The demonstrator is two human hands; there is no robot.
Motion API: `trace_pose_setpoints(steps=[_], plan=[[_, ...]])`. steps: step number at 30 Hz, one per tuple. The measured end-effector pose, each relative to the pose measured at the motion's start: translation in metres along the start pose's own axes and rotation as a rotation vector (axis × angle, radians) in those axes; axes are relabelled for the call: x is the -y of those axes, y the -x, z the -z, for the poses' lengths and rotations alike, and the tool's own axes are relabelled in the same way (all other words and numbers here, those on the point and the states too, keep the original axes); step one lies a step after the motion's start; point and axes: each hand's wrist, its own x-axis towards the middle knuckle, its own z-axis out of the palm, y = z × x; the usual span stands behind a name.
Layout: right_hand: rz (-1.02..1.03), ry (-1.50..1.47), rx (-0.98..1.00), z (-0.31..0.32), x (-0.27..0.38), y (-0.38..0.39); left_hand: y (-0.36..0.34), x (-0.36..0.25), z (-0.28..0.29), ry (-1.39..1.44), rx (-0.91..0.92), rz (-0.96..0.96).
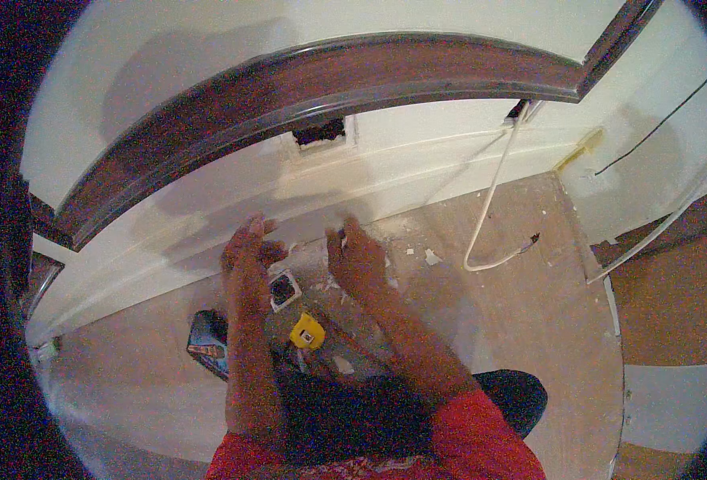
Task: The person works on electrical wiring inside a wall opening, using a tool to manipulate wires and then placing a socket component into the wall.
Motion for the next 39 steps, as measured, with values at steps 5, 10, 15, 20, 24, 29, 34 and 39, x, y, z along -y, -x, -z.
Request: trace_pose_setpoints(steps=[5,10,15,20,24,29,34,39], plan=[[0.298,0.045,-0.042,0.039,0.049,-0.06,-0.003,0.004,0.001,0.036,0.033,0.009],[0.295,0.367,-0.025,0.044,0.058,-0.082,-0.006,0.004,0.003,0.067,0.05,0.01],[0.367,0.331,0.022,0.049,0.055,-0.075,-0.008,0.009,0.004,0.102,0.056,0.004],[0.334,0.309,0.073,0.058,0.027,-0.051,-0.005,0.006,0.009,0.148,-0.056,0.031],[0.265,0.296,0.237,0.076,-0.019,-0.006,-0.002,0.002,0.002,0.082,-0.082,0.056],[0.23,0.34,0.345,0.083,-0.058,0.016,0.0,0.002,-0.008,0.052,-0.068,0.085],[0.323,0.075,0.25,0.063,-0.011,-0.015,0.001,0.012,-0.007,-0.053,-0.069,0.028],[0.524,0.128,0.25,0.032,0.041,-0.053,-0.004,0.01,-0.009,-0.064,-0.058,-0.038]])
